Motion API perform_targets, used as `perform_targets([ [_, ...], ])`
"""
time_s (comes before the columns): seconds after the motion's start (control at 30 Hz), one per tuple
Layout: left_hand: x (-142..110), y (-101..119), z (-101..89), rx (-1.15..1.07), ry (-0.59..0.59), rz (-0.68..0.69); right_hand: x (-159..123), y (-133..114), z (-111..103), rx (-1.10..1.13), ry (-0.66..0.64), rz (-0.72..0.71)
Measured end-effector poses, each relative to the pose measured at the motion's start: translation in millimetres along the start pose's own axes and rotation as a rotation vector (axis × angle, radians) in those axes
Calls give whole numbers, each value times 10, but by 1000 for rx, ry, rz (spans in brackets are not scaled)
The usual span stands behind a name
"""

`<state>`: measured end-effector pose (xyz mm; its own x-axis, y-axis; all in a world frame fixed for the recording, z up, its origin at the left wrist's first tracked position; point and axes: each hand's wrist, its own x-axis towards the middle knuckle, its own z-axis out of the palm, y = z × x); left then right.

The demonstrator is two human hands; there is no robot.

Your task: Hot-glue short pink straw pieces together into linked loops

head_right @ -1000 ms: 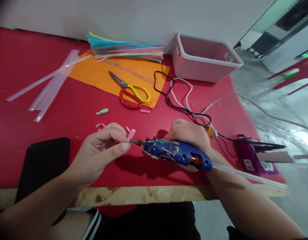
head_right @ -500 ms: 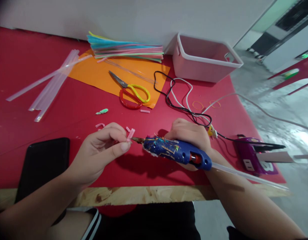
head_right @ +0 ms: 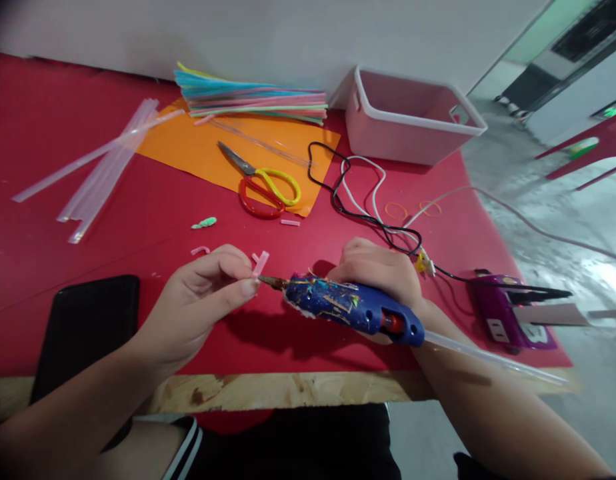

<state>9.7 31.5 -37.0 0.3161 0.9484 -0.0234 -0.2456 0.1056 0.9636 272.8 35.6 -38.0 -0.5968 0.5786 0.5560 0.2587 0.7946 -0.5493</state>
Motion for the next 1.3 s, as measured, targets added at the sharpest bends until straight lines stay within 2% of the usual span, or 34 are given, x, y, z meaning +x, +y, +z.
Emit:
perform_targets([
  [0.27, 5, 32, 14, -37, -25, 11, 12, 18, 15, -50, -22, 4],
  [0.67, 15, 20, -15, -217, -133, -94, 20, -4, 25, -40, 3, 23],
  [0.83, 2, 18, -17, -227, -133, -94, 28, 2, -2, -56, -41, 16],
  [1.13, 8, 5, -24, -238, -129, -74, -3, 33, 12, -22, 8, 19],
  [1.3, 4, 1, -18, -219, -117, -76, -13, 45, 7, -17, -6, 11],
])
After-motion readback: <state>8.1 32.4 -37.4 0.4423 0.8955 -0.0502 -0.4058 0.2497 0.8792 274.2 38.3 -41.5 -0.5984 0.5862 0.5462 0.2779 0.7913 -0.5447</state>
